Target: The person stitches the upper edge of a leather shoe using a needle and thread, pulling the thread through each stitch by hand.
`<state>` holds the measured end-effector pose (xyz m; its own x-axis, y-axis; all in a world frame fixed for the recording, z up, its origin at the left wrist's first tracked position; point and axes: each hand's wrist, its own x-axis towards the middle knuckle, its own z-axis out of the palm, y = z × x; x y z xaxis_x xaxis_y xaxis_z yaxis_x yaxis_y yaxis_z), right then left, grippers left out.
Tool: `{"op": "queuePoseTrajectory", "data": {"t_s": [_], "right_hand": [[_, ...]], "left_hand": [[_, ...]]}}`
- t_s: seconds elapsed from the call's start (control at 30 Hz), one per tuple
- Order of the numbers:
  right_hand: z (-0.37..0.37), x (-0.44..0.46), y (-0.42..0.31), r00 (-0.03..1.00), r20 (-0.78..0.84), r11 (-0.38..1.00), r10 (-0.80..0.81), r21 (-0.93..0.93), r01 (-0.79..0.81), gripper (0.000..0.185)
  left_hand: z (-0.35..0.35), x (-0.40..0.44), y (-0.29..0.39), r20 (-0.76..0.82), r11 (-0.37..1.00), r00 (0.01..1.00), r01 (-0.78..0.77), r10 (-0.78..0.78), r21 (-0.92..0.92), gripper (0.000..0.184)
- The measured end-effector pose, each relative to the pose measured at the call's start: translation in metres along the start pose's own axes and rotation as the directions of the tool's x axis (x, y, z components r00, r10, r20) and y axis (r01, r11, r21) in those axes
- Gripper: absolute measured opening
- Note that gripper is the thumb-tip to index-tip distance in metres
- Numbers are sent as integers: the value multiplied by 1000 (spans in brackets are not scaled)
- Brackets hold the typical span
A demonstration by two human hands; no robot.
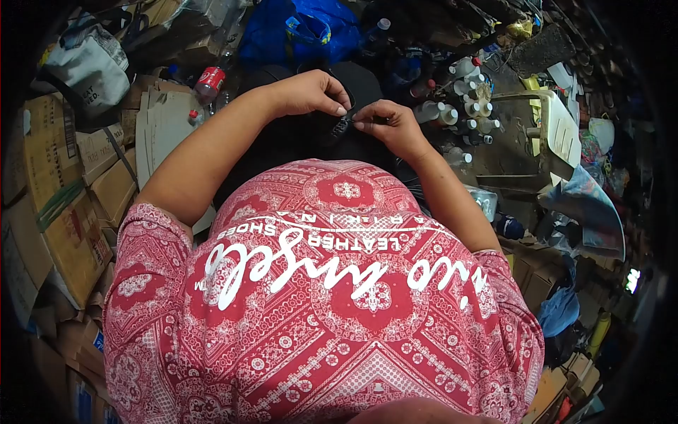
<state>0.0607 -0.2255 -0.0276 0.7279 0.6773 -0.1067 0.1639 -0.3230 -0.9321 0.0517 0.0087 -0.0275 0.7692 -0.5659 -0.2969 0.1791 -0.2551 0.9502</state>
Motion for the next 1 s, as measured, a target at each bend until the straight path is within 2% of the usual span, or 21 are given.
{"op": "queuePoseTrajectory", "data": {"t_s": [0.1, 0.17, 0.3, 0.37, 0.4, 0.5, 0.57, 0.6, 0.67, 0.7, 0.77, 0.87, 0.9, 0.93, 0.97, 1.0], "right_hand": [[5, -6, 2, 998, -60, 998, -32, -59, 28, 14], [7, -11, 0, 990, -95, 970, -105, -230, 81, 17], [11, -20, -12, 993, -100, 971, -60, -237, 34, 19], [11, -20, -12, 975, -66, 886, -210, -435, 162, 19], [11, -20, -14, 976, -64, 886, -209, -436, 161, 19], [9, -19, -28, 980, 15, 821, -197, -544, 174, 19], [6, -17, -40, 973, 128, 704, -190, -673, 226, 21], [6, -14, -48, 974, 128, 704, -188, -674, 225, 21], [6, -8, -62, 971, 230, 581, -66, -782, 225, 23], [6, -6, -65, 972, 228, 581, -64, -783, 222, 23], [4, 2, -66, 947, 298, 502, -116, -806, 315, 24], [2, 17, -55, 936, 346, 546, -68, -772, 325, 21], [2, 18, -52, 935, 349, 544, -67, -773, 327, 21], [2, 17, -49, 951, 304, 627, -49, -732, 267, 19], [2, 17, -46, 965, 260, 702, -27, -683, 203, 18], [0, 15, -43, 965, 259, 701, -27, -683, 203, 18]], "left_hand": [[0, 0, -3, 26, 1000, 1000, 9, -8, -24, 25], [0, 0, -4, 41, 999, 999, 20, -18, -48, 26], [-3, -1, -3, 119, 999, 993, 9, -15, 44, 31], [-4, 0, -4, 141, 997, 989, 25, -35, 73, 33], [-4, 0, -5, 153, 996, 987, 27, -40, 82, 34], [-4, 0, -6, 178, 995, 983, 31, -47, 95, 36], [-4, 1, -6, 191, 995, 980, 31, -49, 99, 37], [-5, 2, -5, 208, 992, 977, 21, -48, 127, 38], [-5, 2, -3, 228, 988, 973, 10, -46, 155, 38], [-6, 1, -1, 231, 980, 973, -19, -28, 200, 37], [-5, 2, -1, 237, 968, 971, -51, -9, 245, 35], [-5, 4, -3, 217, 968, 976, -85, 33, 236, 32], [-5, 4, -4, 124, 963, 991, -80, 49, 258, 31], [-5, 4, -4, 33, 957, 997, -72, 65, 279, 31], [-6, 4, -6, 34, 957, 997, -73, 66, 280, 31], [-7, 3, -8, 24, 936, 993, -118, 117, 330, 30]]}}
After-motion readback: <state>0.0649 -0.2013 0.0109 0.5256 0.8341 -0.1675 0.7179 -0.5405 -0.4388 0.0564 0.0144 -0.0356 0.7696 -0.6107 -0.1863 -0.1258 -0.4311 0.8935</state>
